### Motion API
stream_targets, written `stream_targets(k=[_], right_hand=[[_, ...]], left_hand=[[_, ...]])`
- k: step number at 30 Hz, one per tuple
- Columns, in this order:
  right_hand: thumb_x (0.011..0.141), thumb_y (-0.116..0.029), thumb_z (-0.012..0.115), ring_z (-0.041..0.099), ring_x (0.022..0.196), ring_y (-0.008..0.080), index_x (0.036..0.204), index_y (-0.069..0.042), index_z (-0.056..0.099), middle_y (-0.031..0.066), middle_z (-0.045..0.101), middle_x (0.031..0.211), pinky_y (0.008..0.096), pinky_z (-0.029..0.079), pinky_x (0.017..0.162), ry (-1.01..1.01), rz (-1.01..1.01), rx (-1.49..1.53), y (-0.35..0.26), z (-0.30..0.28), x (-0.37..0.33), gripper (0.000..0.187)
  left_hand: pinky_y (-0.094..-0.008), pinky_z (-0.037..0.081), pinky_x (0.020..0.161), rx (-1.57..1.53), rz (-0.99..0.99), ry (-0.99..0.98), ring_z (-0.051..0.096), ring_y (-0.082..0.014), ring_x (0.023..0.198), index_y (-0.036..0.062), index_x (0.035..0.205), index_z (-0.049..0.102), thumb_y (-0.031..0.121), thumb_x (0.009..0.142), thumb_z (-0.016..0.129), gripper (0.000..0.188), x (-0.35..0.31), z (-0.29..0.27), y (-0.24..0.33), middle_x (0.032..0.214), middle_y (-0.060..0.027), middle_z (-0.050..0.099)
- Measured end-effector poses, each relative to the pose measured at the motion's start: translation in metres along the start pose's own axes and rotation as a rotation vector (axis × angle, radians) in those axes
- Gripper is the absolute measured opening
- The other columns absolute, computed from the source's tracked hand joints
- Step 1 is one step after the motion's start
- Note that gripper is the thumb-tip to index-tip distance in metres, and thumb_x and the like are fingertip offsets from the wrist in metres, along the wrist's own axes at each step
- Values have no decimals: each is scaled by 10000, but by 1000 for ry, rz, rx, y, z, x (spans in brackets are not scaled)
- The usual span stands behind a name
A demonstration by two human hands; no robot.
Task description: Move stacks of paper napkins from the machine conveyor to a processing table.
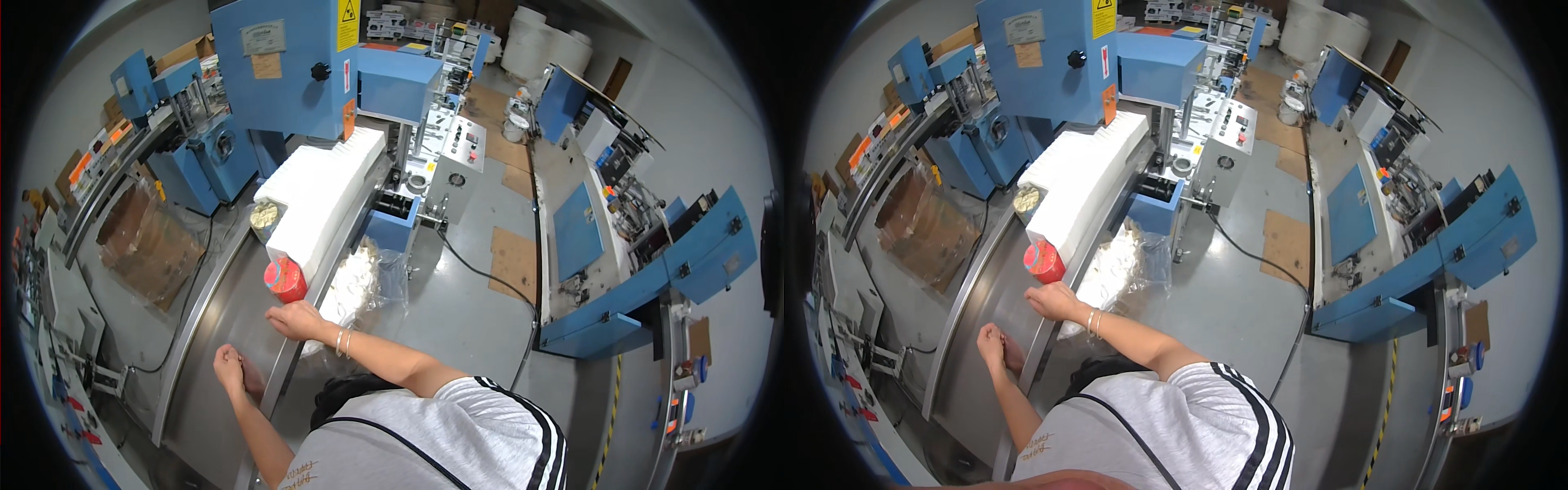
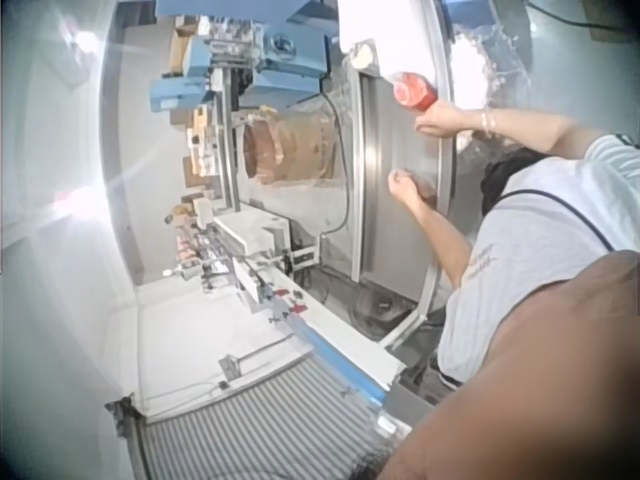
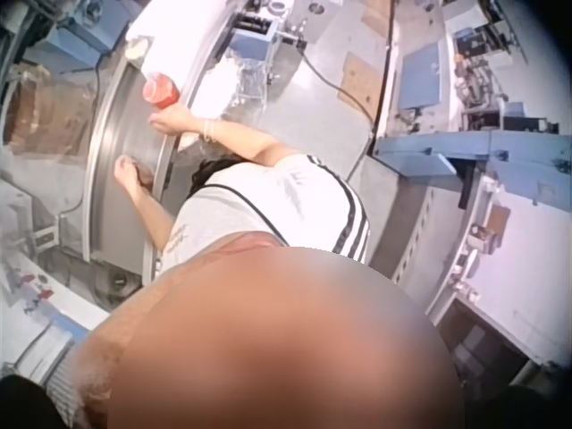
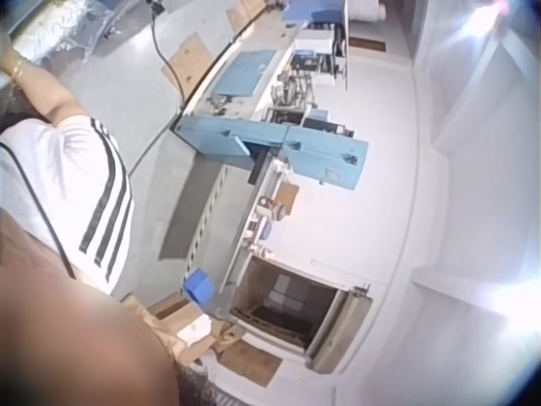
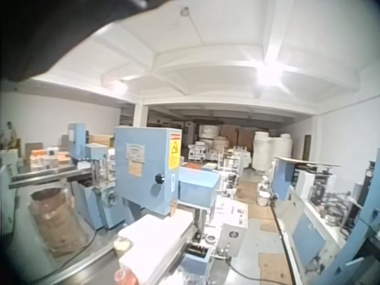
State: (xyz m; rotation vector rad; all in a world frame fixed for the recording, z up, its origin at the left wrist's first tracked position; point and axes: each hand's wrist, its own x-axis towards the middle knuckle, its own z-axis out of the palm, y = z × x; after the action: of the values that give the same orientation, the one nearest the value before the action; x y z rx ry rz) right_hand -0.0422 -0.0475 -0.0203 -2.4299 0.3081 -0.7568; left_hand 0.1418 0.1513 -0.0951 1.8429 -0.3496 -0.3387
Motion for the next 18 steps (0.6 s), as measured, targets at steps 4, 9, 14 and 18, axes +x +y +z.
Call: stream_targets(k=[4, 9, 14, 18], right_hand=[[863, -215, 572, 631, 639, 325, 950, -120, 610, 124, 629, 658, 440, 500, 587, -30, -2, -2, 1, 0, -1, 134], [862, -213, 574, 631, 667, 328, 942, -112, 601, 130, 629, 678, 444, 493, 598, -56, 34, -24, 2, 2, -2, 132], [864, -222, 569, 623, 659, 335, 932, -107, 598, 130, 622, 668, 452, 485, 593, -60, -19, 33, 2, 4, -1, 137], [848, -205, 593, 624, 646, 324, 935, -108, 605, 121, 617, 658, 439, 487, 584, -46, -19, 41, 8, 5, -1, 130]], left_hand=[[-231, 416, 493, 6, 12, -18, 528, -85, 550, -10, 1006, 602, 74, 896, 559, 145, -3, 1, 5, 644, -19, 577], [-226, 411, 493, -4, -56, -33, 522, -83, 549, -12, 1002, 599, 71, 897, 558, 140, -8, 2, 17, 635, -16, 571], [-225, 402, 464, 8, -86, -25, 510, -81, 519, -8, 1028, 583, 65, 898, 558, 151, -5, -7, 10, 623, -14, 560], [-211, 400, 455, -66, -160, -18, 510, -74, 521, 1, 1054, 573, 49, 897, 552, 166, -16, -3, 35, 624, -12, 561]])
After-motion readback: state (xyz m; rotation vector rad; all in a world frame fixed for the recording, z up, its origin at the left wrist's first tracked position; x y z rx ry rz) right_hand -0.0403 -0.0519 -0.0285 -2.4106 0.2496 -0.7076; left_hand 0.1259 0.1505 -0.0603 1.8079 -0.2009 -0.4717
